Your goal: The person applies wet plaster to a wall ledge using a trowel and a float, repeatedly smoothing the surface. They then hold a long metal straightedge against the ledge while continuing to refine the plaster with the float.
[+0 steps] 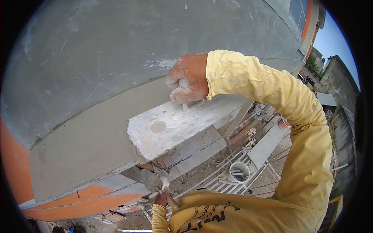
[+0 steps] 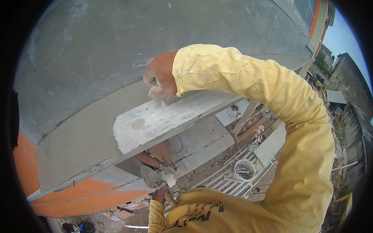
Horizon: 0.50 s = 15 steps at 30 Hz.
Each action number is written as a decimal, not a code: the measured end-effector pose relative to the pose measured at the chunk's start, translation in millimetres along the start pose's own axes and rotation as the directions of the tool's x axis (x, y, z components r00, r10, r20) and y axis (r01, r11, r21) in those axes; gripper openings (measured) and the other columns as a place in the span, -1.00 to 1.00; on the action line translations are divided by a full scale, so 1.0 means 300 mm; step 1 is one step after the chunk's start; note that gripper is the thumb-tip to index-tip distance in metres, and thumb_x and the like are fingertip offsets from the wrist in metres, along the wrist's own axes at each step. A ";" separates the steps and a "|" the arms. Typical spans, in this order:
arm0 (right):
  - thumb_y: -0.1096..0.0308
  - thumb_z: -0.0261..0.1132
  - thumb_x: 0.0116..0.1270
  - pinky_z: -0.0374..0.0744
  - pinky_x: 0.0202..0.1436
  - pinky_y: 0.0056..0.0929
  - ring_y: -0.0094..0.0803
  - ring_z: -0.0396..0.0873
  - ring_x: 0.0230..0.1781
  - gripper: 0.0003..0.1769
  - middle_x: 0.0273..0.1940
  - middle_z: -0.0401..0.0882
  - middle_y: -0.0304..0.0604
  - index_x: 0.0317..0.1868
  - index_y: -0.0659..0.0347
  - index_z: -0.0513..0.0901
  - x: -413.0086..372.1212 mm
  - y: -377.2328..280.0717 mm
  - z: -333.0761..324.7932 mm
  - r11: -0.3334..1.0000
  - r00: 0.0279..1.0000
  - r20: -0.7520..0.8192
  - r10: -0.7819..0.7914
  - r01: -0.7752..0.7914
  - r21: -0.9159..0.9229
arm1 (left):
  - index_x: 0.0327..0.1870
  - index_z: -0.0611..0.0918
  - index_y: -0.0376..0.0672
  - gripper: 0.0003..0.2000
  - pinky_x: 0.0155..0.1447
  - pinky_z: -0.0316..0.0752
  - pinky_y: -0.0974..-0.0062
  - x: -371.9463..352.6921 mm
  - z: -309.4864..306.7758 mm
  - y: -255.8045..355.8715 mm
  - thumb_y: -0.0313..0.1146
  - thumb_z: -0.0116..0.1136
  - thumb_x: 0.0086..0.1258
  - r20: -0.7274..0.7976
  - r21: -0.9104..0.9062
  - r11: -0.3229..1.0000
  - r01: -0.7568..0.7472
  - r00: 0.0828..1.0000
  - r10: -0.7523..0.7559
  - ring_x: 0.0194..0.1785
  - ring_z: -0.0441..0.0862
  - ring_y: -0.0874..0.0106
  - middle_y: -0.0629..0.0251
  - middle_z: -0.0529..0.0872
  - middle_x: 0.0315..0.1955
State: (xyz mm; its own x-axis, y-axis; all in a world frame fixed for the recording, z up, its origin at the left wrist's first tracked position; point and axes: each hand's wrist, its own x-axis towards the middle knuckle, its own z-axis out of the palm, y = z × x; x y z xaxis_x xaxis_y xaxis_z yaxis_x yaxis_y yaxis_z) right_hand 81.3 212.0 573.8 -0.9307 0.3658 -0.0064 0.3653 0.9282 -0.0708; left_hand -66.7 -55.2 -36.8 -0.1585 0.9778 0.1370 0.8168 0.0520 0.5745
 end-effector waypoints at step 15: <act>0.01 0.30 0.26 0.51 -0.35 -0.10 -0.01 0.59 -0.46 -0.60 -0.52 0.60 -0.07 -0.40 0.22 0.56 -0.218 -0.050 0.008 0.996 0.976 -0.217 0.004 -0.024 -0.087 | 0.30 0.51 0.15 -0.52 -0.30 0.57 0.08 -0.043 0.034 -0.028 -0.28 0.12 0.30 0.034 -0.066 0.996 -0.055 0.998 0.057 -0.43 0.64 0.00 0.09 0.71 -0.38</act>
State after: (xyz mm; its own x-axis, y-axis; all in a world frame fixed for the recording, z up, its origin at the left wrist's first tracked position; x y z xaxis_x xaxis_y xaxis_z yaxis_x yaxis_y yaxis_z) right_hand 136.7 173.9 572.7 -0.9025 0.3760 0.2103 0.3878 0.9216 0.0167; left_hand -65.9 -66.1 -51.5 -0.0926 0.9855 0.1424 0.7857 -0.0155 0.6184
